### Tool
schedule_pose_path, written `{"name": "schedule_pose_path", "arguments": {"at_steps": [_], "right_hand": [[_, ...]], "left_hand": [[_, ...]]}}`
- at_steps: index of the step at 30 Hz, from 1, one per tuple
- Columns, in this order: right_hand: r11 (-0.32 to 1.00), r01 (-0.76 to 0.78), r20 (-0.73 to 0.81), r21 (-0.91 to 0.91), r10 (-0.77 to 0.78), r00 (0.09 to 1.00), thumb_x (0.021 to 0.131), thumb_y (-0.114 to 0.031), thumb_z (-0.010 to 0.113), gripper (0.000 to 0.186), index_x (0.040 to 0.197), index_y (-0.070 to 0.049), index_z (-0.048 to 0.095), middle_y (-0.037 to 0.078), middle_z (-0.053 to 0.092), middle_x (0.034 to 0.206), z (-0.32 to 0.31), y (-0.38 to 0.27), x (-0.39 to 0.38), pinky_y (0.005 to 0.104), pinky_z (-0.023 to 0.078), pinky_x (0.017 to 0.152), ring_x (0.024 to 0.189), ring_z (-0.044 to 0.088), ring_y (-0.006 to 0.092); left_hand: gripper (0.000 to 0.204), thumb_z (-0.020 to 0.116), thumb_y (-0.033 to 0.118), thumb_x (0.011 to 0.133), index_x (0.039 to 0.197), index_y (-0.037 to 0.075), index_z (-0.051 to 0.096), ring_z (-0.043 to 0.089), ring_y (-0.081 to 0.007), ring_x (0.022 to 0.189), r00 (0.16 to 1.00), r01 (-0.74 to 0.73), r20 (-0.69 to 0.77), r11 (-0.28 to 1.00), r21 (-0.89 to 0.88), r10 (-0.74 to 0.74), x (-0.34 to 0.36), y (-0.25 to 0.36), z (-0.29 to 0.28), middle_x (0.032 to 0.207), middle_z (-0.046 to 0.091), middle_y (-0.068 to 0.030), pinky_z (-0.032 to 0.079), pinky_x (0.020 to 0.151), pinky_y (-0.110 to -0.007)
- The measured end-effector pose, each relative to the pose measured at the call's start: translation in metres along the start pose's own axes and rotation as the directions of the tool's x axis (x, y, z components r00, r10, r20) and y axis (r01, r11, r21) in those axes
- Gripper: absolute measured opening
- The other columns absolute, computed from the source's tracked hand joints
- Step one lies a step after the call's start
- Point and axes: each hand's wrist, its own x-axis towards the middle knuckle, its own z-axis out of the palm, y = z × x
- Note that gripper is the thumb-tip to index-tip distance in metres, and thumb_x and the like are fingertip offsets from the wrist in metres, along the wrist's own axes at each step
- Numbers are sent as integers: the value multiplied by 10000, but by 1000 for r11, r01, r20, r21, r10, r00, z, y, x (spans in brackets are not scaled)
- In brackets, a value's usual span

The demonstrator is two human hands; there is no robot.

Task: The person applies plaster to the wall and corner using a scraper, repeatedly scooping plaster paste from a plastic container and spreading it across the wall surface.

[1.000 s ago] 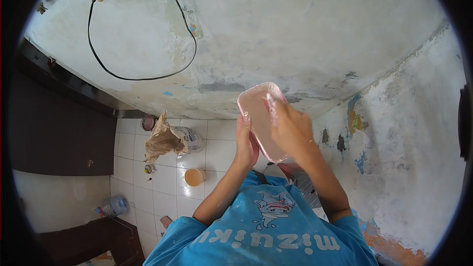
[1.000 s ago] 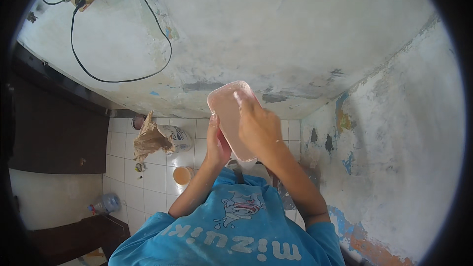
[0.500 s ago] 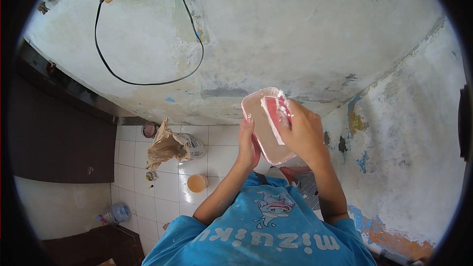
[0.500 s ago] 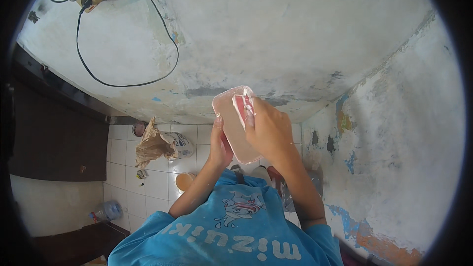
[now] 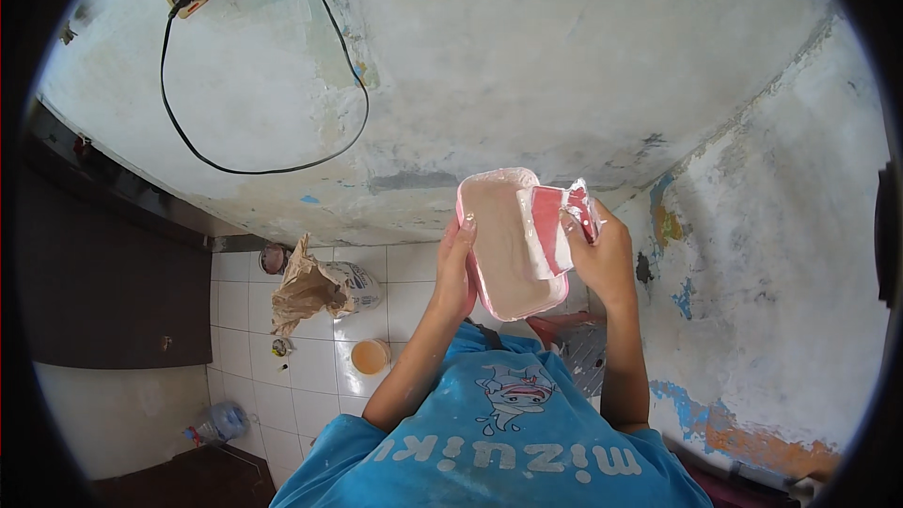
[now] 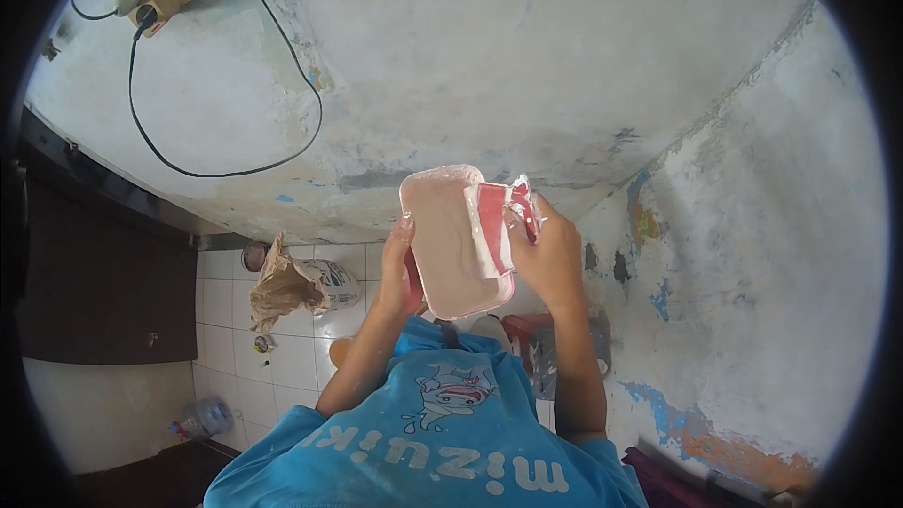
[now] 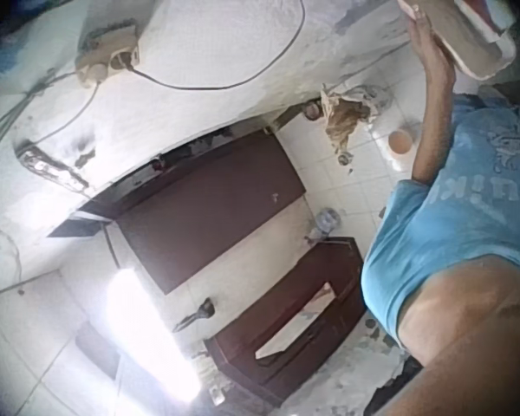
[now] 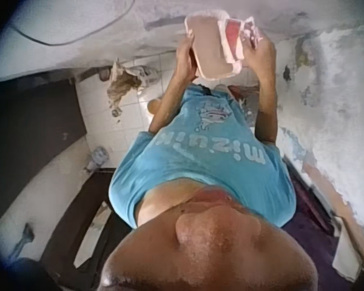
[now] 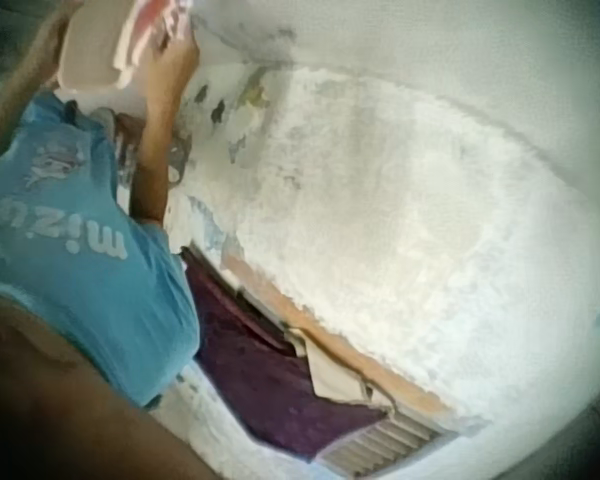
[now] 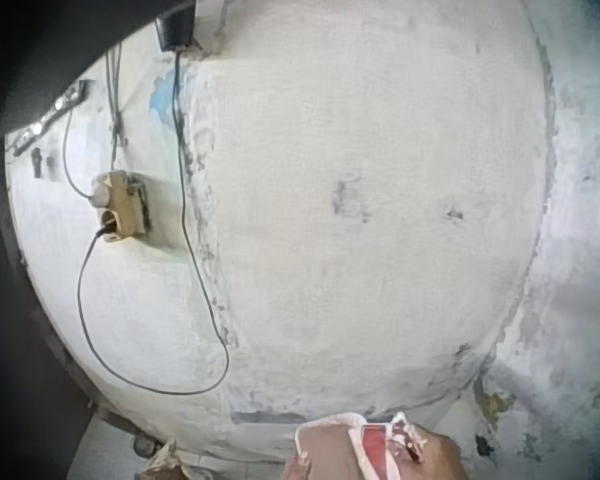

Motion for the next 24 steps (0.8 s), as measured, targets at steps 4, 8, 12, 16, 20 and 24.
{"name": "schedule_pose_path", "arguments": {"at_steps": [4,8,12,16,20,24], "right_hand": [[993,-29,-39,114,34,999,911,-110,660,155,997,19,660,93,625,705,-13,14,2,327,446,587,593,534,156],[952,-102,-11,289,110,994,930,-69,644,128,1010,29,664,-8,599,738,-24,23,1,251,412,580,659,482,48],[890,-160,-15,427,184,983,955,-98,644,144,1028,25,661,-27,619,796,-30,40,-6,213,409,597,691,496,25],[782,-251,-9,570,312,950,961,-129,669,176,1064,13,660,-20,649,849,-44,49,-10,200,434,628,717,538,33],[703,-221,-59,676,350,935,965,-135,671,198,1098,10,650,-1,662,909,-41,54,-17,211,455,657,746,551,40],[780,-27,-175,625,174,969,986,-136,647,217,1142,13,630,25,666,986,-48,43,-18,200,480,737,835,601,65]], "left_hand": [[580,491,435,1026,1420,11,449,568,-250,1238,1000,11,-7,1000,5,-11,3,2,-1,1354,564,-154,471,1039,-412],[552,509,371,1030,1436,6,428,545,-229,1259,998,64,26,996,-60,-63,5,1,-5,1377,549,-142,446,1054,-382],[568,528,329,1029,1468,-4,392,520,-211,1284,992,123,43,988,-97,-119,5,-4,-4,1400,533,-132,413,1082,-362],[588,486,455,1025,1407,9,464,590,-257,1216,994,106,18,994,-37,-105,8,-12,-9,1342,580,-161,494,1015,-415],[618,475,477,1024,1416,-1,465,595,-263,1214,981,190,35,981,-33,-189,17,-15,-8,1358,574,-174,497,1015,-414],[624,477,487,1023,1410,-2,485,599,-256,1212,951,289,84,951,109,-299,30,-4,6,1344,588,-179,498,1017,-405]]}}
